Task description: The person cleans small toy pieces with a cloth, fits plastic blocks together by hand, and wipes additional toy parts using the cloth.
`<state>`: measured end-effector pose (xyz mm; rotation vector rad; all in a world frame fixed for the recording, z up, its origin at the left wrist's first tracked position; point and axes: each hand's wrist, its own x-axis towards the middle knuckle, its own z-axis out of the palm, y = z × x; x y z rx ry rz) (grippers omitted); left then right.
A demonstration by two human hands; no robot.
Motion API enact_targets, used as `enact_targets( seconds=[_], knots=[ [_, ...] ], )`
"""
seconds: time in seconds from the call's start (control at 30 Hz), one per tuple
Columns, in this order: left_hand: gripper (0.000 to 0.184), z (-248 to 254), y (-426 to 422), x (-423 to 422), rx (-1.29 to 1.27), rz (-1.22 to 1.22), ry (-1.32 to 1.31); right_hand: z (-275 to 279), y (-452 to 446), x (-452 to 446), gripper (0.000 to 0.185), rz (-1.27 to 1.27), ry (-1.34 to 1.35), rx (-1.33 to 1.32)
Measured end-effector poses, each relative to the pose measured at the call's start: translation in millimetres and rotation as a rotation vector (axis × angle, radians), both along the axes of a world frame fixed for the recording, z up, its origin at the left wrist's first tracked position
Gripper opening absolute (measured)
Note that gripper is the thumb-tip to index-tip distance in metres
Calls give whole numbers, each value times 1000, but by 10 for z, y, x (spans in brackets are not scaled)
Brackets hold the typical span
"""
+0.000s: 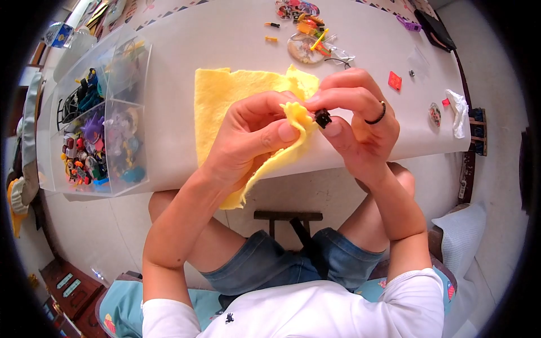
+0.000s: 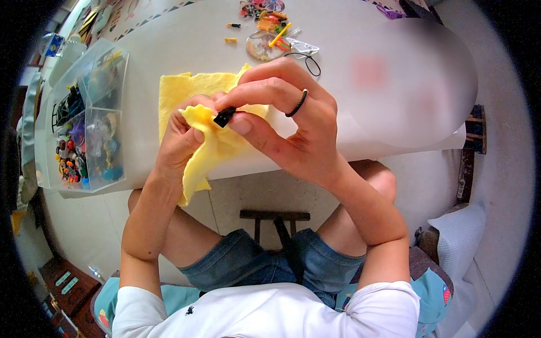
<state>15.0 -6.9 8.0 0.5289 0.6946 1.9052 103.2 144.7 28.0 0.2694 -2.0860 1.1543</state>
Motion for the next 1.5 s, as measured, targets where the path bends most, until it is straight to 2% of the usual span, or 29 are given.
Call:
enact_targets(
  seconds=[0.1, 0.2, 0.23, 0.3, 0.4, 0.5, 0.67, 0.7, 0.8, 0.87, 0.97, 1.07, 1.13, 1.2, 1.37, 1.47, 1.5],
  knots=[
    [12, 84, -44, 40, -100, 55, -31, 32, -22, 28, 14, -69, 13, -24],
    [14, 53, -89, 1, -261, 91, 185, 176, -132, -76, 13, -46, 68, -224],
    [17, 60, -78, -19, -246, 148, 257, 290, -194, -138, 14, -14, 36, -163],
    [18, 3, -84, -56, -202, 184, 190, 534, -425, -347, 16, 25, -4, 36],
    [20, -22, -146, -110, -123, 244, 89, 841, -906, -732, 10, 98, -107, 302],
    [19, -82, -154, -151, -112, 244, 178, 852, -1241, -1232, 9, 221, -107, 424],
    [17, -46, -239, -192, -102, 155, 229, 744, -1645, -1771, 17, 108, -213, 754],
    [16, -30, -251, -192, -88, 143, 222, 741, -1663, -1798, 18, 117, -172, 749],
    [24, -42, -306, -196, -105, 104, 269, 884, -1471, -1706, 18, 77, -142, 673],
    [20, -75, -340, -202, -124, 118, 301, 1019, -1172, -1519, 18, -55, -182, 694],
    [19, 48, -455, -200, -316, 36, 245, 1028, -481, -1253, 18, -306, -348, 757],
    [19, 55, -471, -182, -377, 26, 320, 797, 193, -1009, 18, -469, -632, 774],
    [19, 55, -472, -161, -416, 43, 361, 573, 427, -864, 16, -384, -768, 757],
    [17, 47, -492, -189, -397, 68, 317, 377, 416, -823, 15, -305, -745, 712],
    [15, 16, -416, -241, -354, 139, 234, -3, 198, -1021, 12, -336, -507, 797],
    [14, -69, -390, -310, -330, 220, 178, -9, 228, -1100, 11, -300, -649, 761],
    [15, -112, -383, -342, -308, 272, 136, -13, 305, -1082, 11, -223, -596, 603]
  ],
)
